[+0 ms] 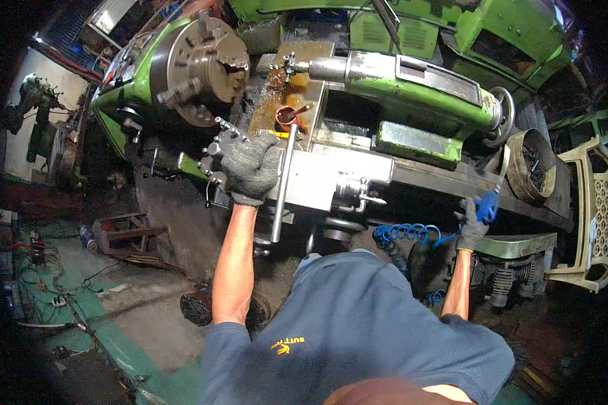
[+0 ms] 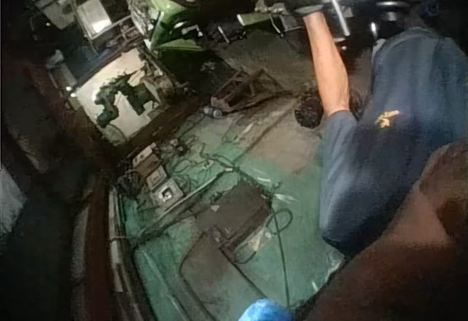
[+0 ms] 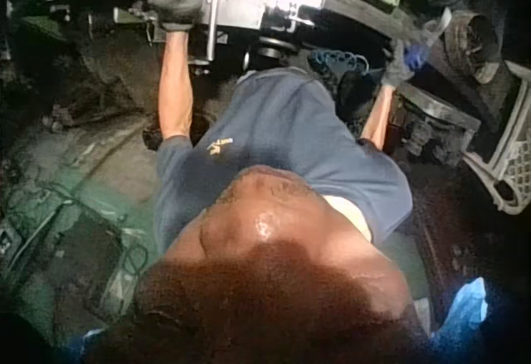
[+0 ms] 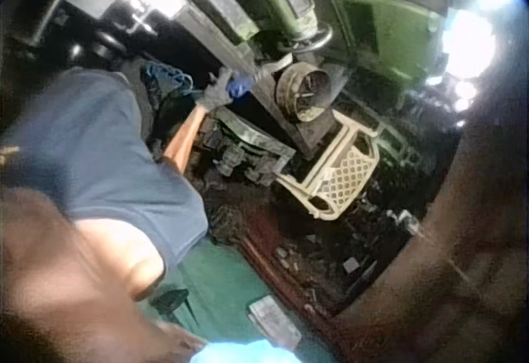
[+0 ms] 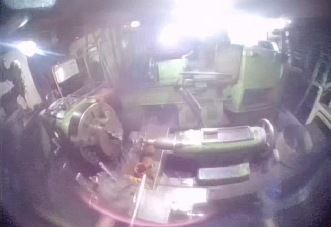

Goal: The person operates a green industrial lathe, using both hands to manipulate the control levers and handles. They adjust the tool carriage and engage the chuck while the machine runs, with metal shavings visible on the work area.

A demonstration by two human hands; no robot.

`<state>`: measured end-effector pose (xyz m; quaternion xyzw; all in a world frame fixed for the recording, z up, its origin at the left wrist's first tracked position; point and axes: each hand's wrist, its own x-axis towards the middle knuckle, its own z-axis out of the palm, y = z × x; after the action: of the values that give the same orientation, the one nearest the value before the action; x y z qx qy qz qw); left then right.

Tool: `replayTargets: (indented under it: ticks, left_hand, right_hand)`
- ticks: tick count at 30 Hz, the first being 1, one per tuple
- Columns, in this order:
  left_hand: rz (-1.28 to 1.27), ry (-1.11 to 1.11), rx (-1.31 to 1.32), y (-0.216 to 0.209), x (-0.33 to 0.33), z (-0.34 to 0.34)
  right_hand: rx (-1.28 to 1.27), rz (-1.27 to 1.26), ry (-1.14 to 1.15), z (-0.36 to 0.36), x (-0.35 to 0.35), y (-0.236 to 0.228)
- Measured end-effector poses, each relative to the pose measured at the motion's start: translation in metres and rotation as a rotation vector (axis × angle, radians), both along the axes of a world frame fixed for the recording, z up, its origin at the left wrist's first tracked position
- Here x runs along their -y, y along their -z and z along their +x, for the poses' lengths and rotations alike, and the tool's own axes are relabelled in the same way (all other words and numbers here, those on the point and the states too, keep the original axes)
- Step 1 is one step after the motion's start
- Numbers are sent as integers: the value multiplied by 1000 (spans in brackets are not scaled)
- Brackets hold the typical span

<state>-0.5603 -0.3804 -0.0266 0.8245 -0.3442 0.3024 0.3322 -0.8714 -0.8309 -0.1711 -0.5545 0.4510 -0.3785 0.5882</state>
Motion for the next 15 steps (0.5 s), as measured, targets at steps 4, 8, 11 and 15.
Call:
replayTargets:
  ticks: [4,8,11,15]
  left_hand:
    - [-16,54,-106,-10,3,-7]
    - [50,-31,-100,-11,-10,-18]
    - [31,6,-77,-11,1,-10]
    - [112,-30,-10,-23,3,-16]
  right_hand:
    - [121,69,93,-11,70,50]
    - [99,171,59,82,123,26]
    - [-790,-544,10,93,247,91]
    - [-970,-901,-3,102,279,142]
